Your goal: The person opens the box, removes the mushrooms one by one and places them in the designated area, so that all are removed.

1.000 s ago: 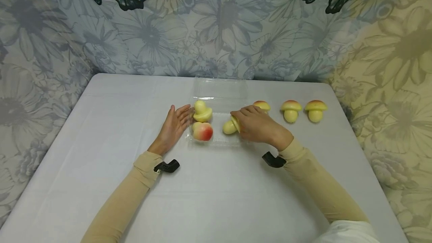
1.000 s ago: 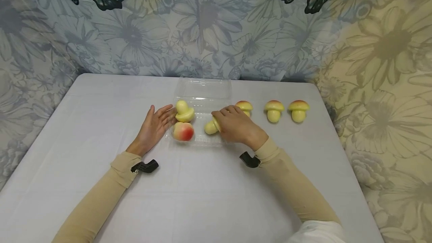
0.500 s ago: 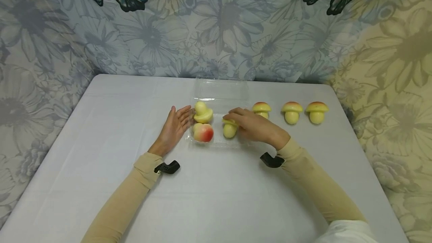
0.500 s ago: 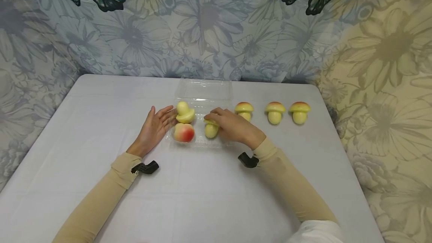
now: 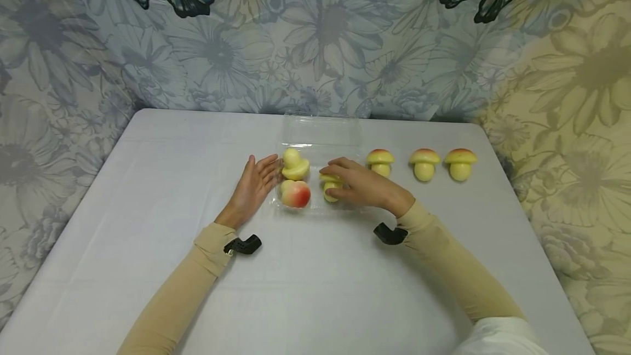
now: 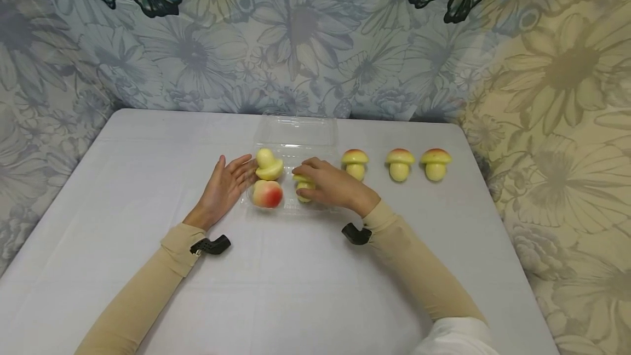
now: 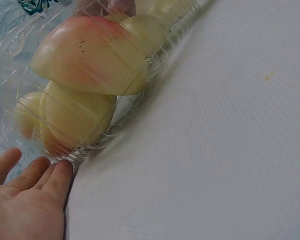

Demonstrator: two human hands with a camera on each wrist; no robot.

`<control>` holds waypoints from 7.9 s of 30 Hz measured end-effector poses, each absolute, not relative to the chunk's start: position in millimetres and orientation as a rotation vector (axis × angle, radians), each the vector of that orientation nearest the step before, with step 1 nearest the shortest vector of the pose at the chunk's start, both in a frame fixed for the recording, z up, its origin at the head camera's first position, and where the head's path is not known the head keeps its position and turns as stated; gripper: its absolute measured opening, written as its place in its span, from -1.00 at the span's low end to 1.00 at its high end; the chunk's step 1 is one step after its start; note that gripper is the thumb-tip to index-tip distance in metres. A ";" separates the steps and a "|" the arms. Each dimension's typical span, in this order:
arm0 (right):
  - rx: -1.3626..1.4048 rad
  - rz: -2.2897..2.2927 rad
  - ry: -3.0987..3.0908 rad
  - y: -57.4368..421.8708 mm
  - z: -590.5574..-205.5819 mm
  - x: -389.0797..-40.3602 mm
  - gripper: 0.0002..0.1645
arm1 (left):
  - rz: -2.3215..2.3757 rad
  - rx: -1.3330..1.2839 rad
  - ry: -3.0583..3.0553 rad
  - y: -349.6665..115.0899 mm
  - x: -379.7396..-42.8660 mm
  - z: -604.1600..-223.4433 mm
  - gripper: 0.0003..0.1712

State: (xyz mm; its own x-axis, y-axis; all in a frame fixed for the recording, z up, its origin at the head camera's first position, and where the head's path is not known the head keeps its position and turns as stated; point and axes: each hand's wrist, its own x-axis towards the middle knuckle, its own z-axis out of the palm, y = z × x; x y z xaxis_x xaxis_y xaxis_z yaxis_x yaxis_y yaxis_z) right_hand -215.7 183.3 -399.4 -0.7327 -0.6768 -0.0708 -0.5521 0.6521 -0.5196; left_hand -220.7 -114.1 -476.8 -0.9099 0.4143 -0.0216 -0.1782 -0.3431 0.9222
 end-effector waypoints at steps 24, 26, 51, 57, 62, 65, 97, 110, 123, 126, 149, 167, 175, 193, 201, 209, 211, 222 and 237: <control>-0.912 -0.777 2.567 168.7 -410.4 -220.0 -0.41 | 2.288 0.280 1.527 -113.4 -218.4 -473.9 -0.05; -0.932 -0.782 2.568 168.1 -410.8 -219.8 -0.43 | 2.291 0.277 1.523 -113.5 -218.3 -473.7 -0.05; -0.942 -0.903 2.542 167.0 -411.2 -216.7 -0.51 | 2.284 0.292 1.522 -115.7 -219.5 -477.0 -0.03; -0.961 -0.971 2.539 169.5 -408.5 -214.8 -0.50 | 2.277 0.289 1.532 -115.8 -218.3 -476.0 -0.03; -0.966 -1.040 2.525 171.2 -404.4 -212.4 -0.51 | 2.270 0.285 1.545 -115.9 -218.5 -476.5 -0.04; -0.972 -1.053 2.532 172.1 -402.3 -211.0 -0.52 | 2.267 0.288 1.553 -115.7 -218.4 -477.0 -0.04; -0.946 -1.138 2.612 194.6 -376.7 -201.2 -0.51 | 2.280 0.285 1.538 -113.2 -217.5 -473.7 -0.05; -0.915 -1.132 2.617 201.2 -369.6 -196.2 -0.52 | 2.279 0.285 1.538 -113.4 -216.5 -474.1 -0.05; -0.889 -1.148 2.663 210.8 -364.2 -190.9 -0.54 | 2.278 0.345 1.550 -112.6 -217.6 -475.4 0.04; -0.891 -1.153 2.685 213.5 -363.0 -189.6 -0.54 | 2.277 0.354 1.554 -112.8 -217.7 -475.9 0.03; -0.797 -1.233 2.694 239.4 -360.0 -180.7 -0.54 | 2.281 0.319 1.543 -111.8 -215.8 -472.2 -0.10; -0.757 -1.301 2.769 264.9 -367.3 -169.6 -0.52 | 2.302 0.295 1.517 -115.6 -212.7 -475.1 -0.03; -0.717 -1.265 2.805 270.6 -371.0 -165.4 -0.52 | 2.303 0.289 1.512 -114.0 -214.6 -475.0 -0.04; -0.618 -1.322 2.766 281.0 -389.7 -155.3 -0.51 | 2.300 0.287 1.506 -111.5 -215.9 -472.0 -0.05; -0.571 -1.322 2.744 280.9 -398.3 -153.6 -0.52 | 2.306 0.282 1.500 -112.5 -218.1 -471.4 -0.07; -0.535 -1.340 2.719 281.4 -406.4 -155.2 -0.51 | 2.324 0.299 1.490 -110.9 -222.5 -468.3 -0.09; -0.523 -1.341 2.709 280.9 -407.4 -155.6 -0.51 | 2.324 0.298 1.490 -111.2 -223.2 -468.9 -0.09; -0.430 -1.325 2.676 284.1 -418.2 -151.1 -0.52 | 2.303 0.286 1.496 -109.1 -218.3 -471.7 -0.13; -0.410 -1.276 2.616 285.7 -433.2 -156.3 -0.49 | 2.323 0.282 1.481 -108.5 -218.4 -475.6 -0.15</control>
State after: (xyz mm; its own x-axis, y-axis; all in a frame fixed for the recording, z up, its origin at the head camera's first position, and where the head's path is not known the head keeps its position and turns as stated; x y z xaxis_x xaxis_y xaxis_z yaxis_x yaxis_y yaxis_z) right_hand -156.3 285.7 -433.2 -0.9412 -0.3328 -0.0586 -0.1587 0.5884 -0.7928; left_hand -218.4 -108.5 -475.6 -0.9114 0.4105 -0.0297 -0.2002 -0.3791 0.9034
